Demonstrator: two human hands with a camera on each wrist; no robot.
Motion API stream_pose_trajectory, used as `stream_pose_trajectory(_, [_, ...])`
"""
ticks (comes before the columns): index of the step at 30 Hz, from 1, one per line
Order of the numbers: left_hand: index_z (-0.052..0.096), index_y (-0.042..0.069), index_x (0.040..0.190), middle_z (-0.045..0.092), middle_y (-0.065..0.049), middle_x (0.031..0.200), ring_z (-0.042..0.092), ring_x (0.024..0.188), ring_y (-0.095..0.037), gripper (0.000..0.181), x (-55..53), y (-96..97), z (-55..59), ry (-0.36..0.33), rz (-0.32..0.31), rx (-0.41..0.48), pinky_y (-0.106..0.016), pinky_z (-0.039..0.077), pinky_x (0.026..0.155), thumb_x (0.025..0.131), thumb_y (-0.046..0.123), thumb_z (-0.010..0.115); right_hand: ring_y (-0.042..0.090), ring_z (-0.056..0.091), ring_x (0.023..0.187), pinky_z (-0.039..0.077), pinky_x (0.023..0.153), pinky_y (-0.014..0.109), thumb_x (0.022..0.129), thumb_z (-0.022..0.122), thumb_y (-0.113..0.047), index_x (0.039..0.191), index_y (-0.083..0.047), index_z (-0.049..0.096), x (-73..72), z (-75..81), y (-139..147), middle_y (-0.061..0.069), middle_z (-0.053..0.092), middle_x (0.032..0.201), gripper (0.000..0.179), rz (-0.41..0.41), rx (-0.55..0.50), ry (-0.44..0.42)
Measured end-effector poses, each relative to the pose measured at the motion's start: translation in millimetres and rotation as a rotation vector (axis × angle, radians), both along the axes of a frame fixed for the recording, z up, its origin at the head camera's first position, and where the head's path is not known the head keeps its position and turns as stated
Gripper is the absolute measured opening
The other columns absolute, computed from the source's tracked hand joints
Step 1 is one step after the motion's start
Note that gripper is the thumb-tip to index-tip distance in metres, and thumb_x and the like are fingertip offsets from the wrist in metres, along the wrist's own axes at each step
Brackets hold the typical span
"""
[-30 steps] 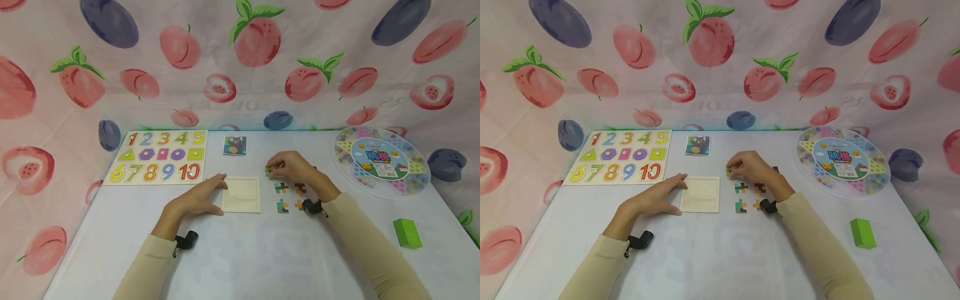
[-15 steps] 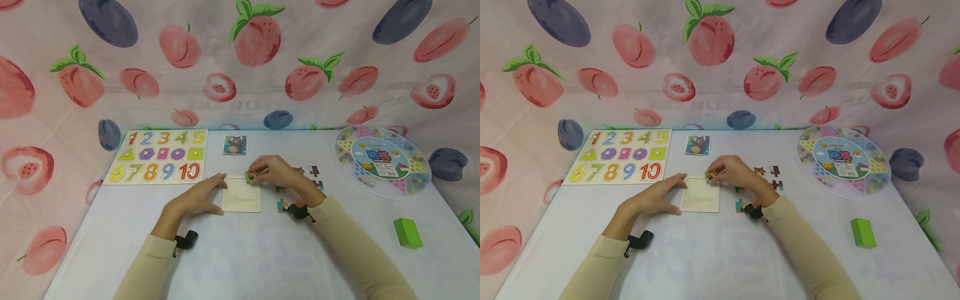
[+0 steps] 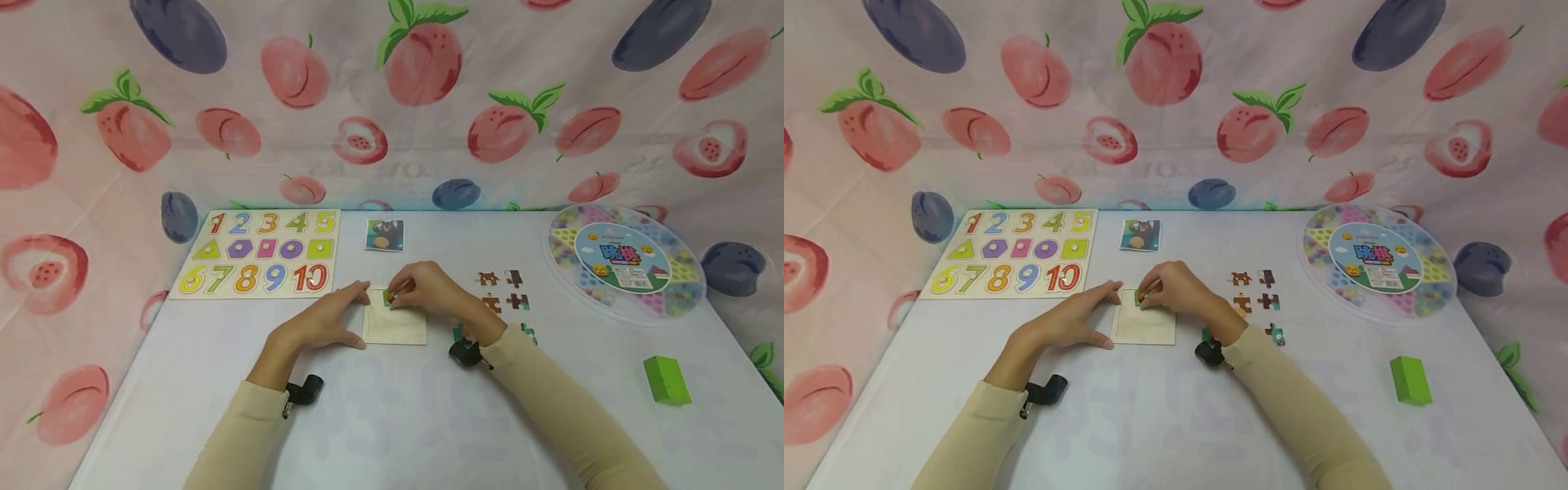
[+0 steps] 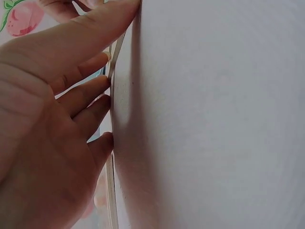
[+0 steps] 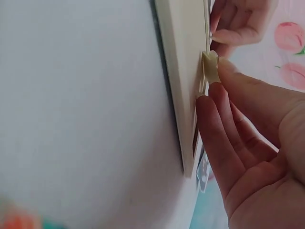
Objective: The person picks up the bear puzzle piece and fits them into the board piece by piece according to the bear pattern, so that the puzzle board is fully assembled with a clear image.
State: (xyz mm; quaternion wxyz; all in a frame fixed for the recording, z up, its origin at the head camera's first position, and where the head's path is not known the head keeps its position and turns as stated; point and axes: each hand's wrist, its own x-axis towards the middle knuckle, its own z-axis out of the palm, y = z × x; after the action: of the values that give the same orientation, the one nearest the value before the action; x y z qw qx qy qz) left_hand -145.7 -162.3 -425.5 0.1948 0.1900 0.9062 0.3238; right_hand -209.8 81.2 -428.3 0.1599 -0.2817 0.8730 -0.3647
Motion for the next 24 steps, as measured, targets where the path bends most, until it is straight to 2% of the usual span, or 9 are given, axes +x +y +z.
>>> stream_pose_trajectory(8, [0.058,0.014,0.135,0.035,-0.002,0.168,0.021,0.161,-0.027,0.073,-0.3,-0.6,-0.6,-0.007,0.005,0.004,-0.050,0.019,0.132,0.072,0.022,0.093,0.010,0.071,0.086,0.057,0.075,0.021,0.084,0.083,-0.016,0.102,-0.010,0.080,2.0,0.1,-9,0.006,0.078,0.102,0.019,-0.014,0.020,-0.003])
stream_pose_trajectory(17, [0.055,0.013,0.135,0.032,-0.003,0.169,0.018,0.162,-0.028,0.071,0.4,0.2,1.3,-0.017,-0.001,0.021,-0.050,0.015,0.133,0.074,0.023,0.092,0.013,0.072,0.091,0.058,0.078,0.022,0.084,0.083,-0.014,0.103,-0.007,0.080,0.3,-0.7,-17,0.008,0.075,0.109,0.020,-0.018,0.009,-0.011])
stream_pose_trajectory(24, [0.047,0.014,0.147,0.041,-0.005,0.164,0.016,0.162,-0.024,0.084,-3.4,2.7,-0.9,-0.013,0.003,0.011,-0.047,0.013,0.134,0.077,0.026,0.090,0.013,0.071,0.089,0.058,0.079,0.024,0.084,0.084,-0.016,0.103,-0.007,0.080,-3.0,-1.8,-21,0.007,0.076,0.106,0.022,-0.017,0.034,0.041])
